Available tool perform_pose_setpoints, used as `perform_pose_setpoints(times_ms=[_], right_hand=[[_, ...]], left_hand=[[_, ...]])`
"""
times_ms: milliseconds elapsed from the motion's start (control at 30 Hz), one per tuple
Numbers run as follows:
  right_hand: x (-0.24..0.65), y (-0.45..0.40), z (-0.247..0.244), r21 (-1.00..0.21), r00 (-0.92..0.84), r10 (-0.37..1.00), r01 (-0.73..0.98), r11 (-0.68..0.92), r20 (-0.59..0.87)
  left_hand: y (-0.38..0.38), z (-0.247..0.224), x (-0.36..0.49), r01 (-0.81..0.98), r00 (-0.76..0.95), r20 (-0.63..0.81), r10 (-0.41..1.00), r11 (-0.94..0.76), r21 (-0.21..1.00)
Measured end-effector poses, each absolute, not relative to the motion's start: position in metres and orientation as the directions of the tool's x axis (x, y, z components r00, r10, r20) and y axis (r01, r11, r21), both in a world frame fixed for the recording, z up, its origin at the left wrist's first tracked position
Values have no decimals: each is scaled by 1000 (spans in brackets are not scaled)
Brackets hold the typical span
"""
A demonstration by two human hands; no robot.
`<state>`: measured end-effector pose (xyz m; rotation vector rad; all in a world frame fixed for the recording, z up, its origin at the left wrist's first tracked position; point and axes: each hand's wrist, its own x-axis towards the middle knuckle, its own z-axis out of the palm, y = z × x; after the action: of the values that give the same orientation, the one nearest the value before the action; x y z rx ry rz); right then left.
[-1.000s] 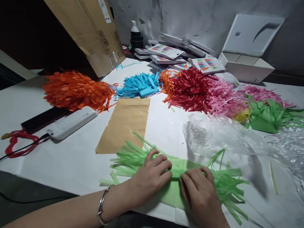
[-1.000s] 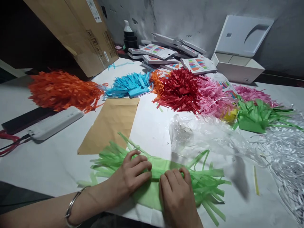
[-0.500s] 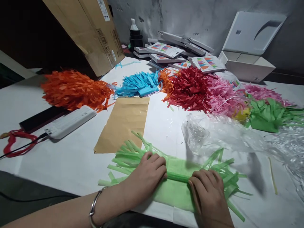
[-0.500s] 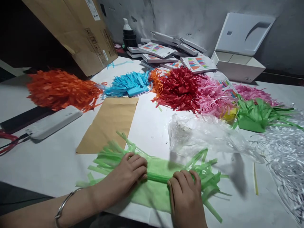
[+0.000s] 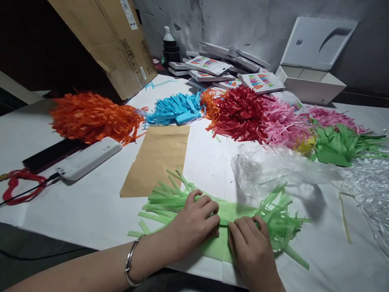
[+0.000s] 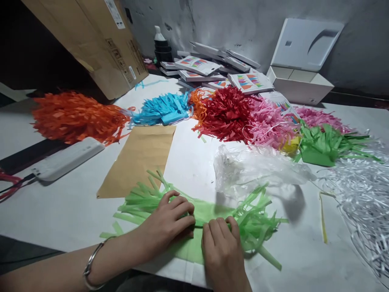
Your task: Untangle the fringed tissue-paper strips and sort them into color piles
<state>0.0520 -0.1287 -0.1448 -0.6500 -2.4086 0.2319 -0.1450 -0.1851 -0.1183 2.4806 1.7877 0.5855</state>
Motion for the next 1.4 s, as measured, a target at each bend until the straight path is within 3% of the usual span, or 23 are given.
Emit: perform_pose_setpoints(times_ms=[100,267,400,633,800,900,1000,1133,1267,1400], right_hand=[[47,-129,-144,-367,-668,522,374,852,530],[51,-127,-144,-293,-737,414,298,909,534],[75,-119,-148,-314,-751,399,264,912,527],[92,-124,-151,-331,-724,498,377,865,477],[72,-130,-142,-334,-609,661,573,749,439],[68,-131,-139,-333,-598,685,601,727,417],[68,-132,-141,-330,-644,606,509,795,467],[62,-131,-145,-273,-692,505,426,863,516],[48,-129,-144,-232,-674,488,438,868,554],[50,-121,-141,-230,-630,493,454,861,601]], left_hand=[[-188,-118,-144,891,325,301,896,-397,220],[-185,-126,-144,878,348,303,887,-422,227],[-185,-131,-147,882,303,315,899,-390,265],[-190,-125,-143,904,255,226,940,-315,288],[-184,-120,-133,970,161,132,978,-181,160],[-180,-117,-132,949,285,183,941,-304,88],[-178,-115,-133,862,480,212,851,-502,63],[-171,-120,-133,844,513,236,825,-535,38],[-169,-115,-134,859,467,279,839,-505,81],[-180,-99,-128,708,650,242,721,-689,152]])
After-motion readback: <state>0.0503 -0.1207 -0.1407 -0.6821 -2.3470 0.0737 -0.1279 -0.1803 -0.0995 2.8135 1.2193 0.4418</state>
